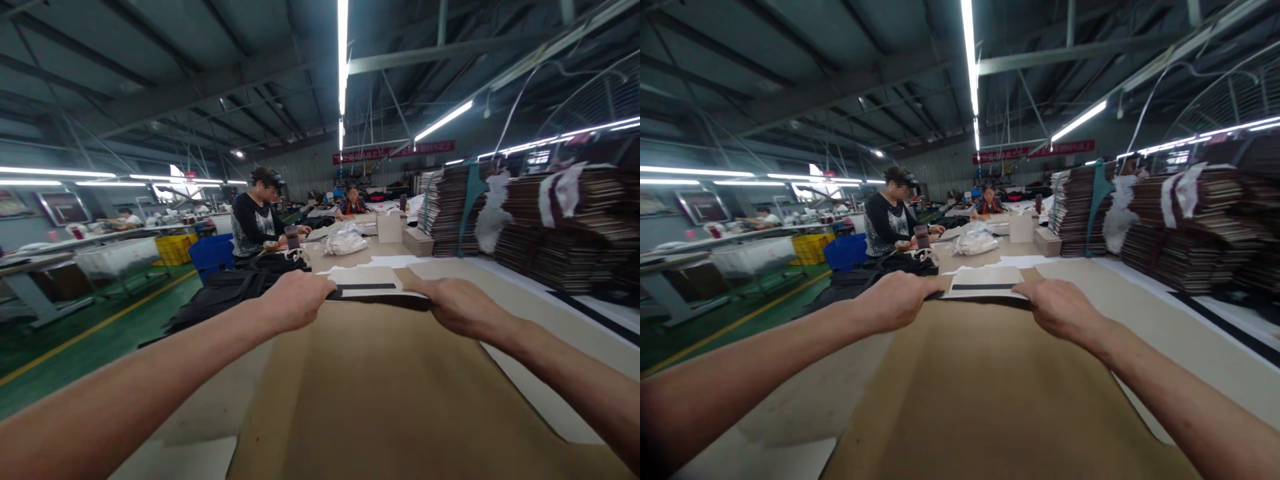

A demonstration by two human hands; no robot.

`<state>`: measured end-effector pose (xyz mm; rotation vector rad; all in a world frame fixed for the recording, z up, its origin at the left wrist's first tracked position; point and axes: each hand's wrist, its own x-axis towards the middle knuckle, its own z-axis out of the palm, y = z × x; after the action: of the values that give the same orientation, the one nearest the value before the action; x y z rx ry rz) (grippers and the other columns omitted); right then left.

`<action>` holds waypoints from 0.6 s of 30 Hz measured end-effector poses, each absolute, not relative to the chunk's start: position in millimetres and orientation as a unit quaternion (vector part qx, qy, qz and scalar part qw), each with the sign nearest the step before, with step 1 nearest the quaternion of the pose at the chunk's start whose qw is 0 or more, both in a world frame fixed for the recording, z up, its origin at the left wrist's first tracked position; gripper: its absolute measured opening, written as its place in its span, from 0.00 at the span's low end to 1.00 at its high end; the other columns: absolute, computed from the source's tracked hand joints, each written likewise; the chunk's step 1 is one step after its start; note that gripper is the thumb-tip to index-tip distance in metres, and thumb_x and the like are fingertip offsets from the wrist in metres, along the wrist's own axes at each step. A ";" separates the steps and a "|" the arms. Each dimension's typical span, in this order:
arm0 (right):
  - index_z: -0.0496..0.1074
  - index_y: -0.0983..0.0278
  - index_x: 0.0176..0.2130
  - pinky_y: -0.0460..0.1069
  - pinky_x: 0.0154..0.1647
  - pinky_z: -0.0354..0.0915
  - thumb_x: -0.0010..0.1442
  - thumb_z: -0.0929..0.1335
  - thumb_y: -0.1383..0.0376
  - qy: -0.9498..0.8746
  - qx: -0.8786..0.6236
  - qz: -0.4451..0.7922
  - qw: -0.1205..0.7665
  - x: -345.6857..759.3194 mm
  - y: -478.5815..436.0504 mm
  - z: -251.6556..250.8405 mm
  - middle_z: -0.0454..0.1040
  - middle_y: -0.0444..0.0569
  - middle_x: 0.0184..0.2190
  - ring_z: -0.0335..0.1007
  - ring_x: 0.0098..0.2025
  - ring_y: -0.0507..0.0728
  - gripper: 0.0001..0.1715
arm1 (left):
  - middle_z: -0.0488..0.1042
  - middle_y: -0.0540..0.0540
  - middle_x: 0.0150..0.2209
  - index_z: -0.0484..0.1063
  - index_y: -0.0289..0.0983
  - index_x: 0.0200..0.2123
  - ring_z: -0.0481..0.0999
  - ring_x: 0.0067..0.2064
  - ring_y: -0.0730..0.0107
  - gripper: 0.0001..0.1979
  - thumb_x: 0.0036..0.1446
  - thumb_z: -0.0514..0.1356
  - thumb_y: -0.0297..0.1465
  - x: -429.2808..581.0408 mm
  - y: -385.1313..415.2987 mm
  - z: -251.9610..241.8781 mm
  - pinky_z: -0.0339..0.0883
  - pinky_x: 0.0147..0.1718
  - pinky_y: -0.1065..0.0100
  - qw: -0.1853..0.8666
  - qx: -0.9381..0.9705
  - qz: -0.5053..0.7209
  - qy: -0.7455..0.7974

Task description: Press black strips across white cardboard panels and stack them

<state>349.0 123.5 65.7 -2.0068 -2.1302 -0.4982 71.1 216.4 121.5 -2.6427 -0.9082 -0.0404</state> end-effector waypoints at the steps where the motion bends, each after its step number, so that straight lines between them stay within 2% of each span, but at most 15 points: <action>1: 0.74 0.54 0.49 0.48 0.33 0.60 0.57 0.58 0.75 -0.709 -0.680 -0.169 0.081 351.6 145.8 63.7 0.80 0.46 0.41 0.76 0.39 0.57 0.28 | 0.79 0.42 0.43 0.73 0.42 0.50 0.79 0.45 0.58 0.21 0.57 0.52 0.20 77.0 239.8 114.3 0.68 0.46 0.61 0.182 -0.927 -0.034 -0.326; 6: 0.69 0.59 0.56 0.52 0.43 0.63 0.60 0.59 0.74 -0.674 -0.705 -0.197 0.099 369.6 241.4 35.0 0.75 0.54 0.51 0.73 0.48 0.61 0.27 | 0.78 0.39 0.45 0.71 0.38 0.51 0.78 0.47 0.55 0.18 0.63 0.48 0.22 108.8 335.4 75.1 0.69 0.47 0.59 0.213 -0.911 -0.065 -0.347; 10: 0.68 0.62 0.55 0.54 0.52 0.61 0.62 0.57 0.75 -0.679 -0.706 -0.178 0.090 377.1 284.3 -5.6 0.73 0.56 0.53 0.69 0.54 0.61 0.26 | 0.77 0.38 0.49 0.70 0.38 0.53 0.77 0.50 0.55 0.19 0.64 0.47 0.22 125.4 378.8 27.5 0.69 0.48 0.58 0.190 -0.911 -0.061 -0.361; 14: 0.71 0.62 0.53 0.54 0.50 0.62 0.63 0.57 0.72 -0.689 -0.712 -0.119 0.061 373.2 299.6 -56.4 0.74 0.57 0.51 0.69 0.53 0.62 0.24 | 0.78 0.42 0.49 0.73 0.41 0.49 0.78 0.50 0.59 0.15 0.63 0.52 0.24 126.6 394.6 -29.1 0.70 0.49 0.62 0.142 -0.917 -0.025 -0.372; 18: 0.70 0.61 0.57 0.54 0.51 0.62 0.62 0.56 0.73 -0.691 -0.716 -0.084 0.062 372.2 303.2 -84.0 0.70 0.57 0.57 0.68 0.56 0.62 0.28 | 0.74 0.41 0.56 0.71 0.40 0.53 0.75 0.55 0.60 0.19 0.64 0.50 0.23 121.5 398.7 -57.4 0.68 0.53 0.61 0.111 -0.916 -0.026 -0.383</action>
<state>372.2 303.2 -84.0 -2.1645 -2.0884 -0.2529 121.5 398.7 -57.4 -2.6912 -1.1256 -0.0774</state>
